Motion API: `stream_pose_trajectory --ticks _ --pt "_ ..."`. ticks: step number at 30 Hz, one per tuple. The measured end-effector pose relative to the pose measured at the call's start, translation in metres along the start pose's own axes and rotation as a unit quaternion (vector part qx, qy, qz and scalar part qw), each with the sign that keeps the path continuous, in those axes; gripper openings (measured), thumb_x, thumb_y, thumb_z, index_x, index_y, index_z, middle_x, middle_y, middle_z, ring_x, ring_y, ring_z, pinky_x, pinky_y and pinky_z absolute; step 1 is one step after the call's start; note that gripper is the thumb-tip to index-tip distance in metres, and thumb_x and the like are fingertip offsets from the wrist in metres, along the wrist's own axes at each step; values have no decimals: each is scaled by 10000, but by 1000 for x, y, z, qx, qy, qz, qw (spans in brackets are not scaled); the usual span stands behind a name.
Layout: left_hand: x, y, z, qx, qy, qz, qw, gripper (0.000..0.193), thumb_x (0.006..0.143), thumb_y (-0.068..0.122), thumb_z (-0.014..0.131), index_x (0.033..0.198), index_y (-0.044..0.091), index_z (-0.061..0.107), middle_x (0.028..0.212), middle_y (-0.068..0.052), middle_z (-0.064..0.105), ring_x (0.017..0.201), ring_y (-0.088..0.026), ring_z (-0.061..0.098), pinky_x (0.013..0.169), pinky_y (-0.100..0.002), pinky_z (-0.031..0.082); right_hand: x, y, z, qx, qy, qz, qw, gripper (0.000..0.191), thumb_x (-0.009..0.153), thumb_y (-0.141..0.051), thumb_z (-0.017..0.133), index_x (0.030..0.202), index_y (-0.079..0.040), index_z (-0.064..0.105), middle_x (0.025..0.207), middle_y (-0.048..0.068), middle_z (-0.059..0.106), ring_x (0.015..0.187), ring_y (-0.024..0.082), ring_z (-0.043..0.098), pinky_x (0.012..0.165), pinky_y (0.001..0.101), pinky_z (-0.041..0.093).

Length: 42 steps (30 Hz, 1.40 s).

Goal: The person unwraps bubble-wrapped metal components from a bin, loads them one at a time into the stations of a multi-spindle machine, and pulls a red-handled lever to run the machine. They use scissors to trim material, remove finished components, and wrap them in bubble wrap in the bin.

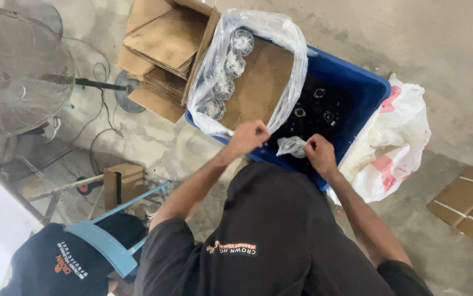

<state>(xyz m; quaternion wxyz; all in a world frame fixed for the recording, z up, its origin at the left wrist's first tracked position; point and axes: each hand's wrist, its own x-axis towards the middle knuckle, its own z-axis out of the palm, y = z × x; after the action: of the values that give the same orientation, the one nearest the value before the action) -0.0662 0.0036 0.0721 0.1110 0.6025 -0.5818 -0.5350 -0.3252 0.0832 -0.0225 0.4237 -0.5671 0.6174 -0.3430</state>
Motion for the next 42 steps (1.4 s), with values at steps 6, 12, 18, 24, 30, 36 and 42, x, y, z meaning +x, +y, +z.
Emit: stream_pose_trajectory --ticks 6,12,18,24,30,36,42 --pt "143 10 -113 218 297 61 928 149 911 312 689 966 178 721 860 -83 759 829 -314 715 727 -472 542 18 -12 4 184 2 149 972 80 958 -108 631 944 -31 619 740 -17 632 595 59 571 558 242 469" --pt "216 30 -148 345 231 28 910 302 890 343 706 988 58 733 1043 -197 728 1003 -380 694 871 -495 546 -2 -7 -5 92 -18 129 987 154 909 -91 737 1037 -22 685 726 -10 607 652 45 528 580 224 433" --pt "233 23 -151 327 197 43 923 265 826 239 695 1016 59 731 1061 -203 729 1045 -397 681 904 -512 535 -7 4 6 171 6 184 968 245 915 -97 735 1144 -34 676 727 -40 598 621 26 486 553 221 378" --pt "196 38 -155 61 180 179 965 223 901 199 689 880 0 591 797 -148 673 750 -296 670 703 -415 548 26 -9 4 282 31 206 936 305 932 -86 723 1220 -36 639 780 -21 592 642 47 502 559 240 391" --pt "100 78 -150 -76 8 188 979 113 995 91 537 894 53 503 723 -50 580 606 -115 589 554 -273 487 86 -53 4 441 -32 123 888 290 1045 -163 581 1274 -6 662 1143 90 748 1010 100 657 902 242 516" --pt "49 73 -58 -311 -112 156 931 84 1020 58 517 940 79 506 840 -5 621 698 -88 649 626 -253 575 96 -65 10 584 -179 143 778 261 1070 -177 587 1192 8 724 1054 84 749 870 149 698 758 297 571" --pt "11 33 39 -269 -119 111 949 84 1018 76 573 965 61 509 792 2 576 662 -55 597 581 -226 509 34 -26 39 544 -231 195 782 138 1036 -113 676 916 -46 683 853 45 699 722 129 667 630 283 538"
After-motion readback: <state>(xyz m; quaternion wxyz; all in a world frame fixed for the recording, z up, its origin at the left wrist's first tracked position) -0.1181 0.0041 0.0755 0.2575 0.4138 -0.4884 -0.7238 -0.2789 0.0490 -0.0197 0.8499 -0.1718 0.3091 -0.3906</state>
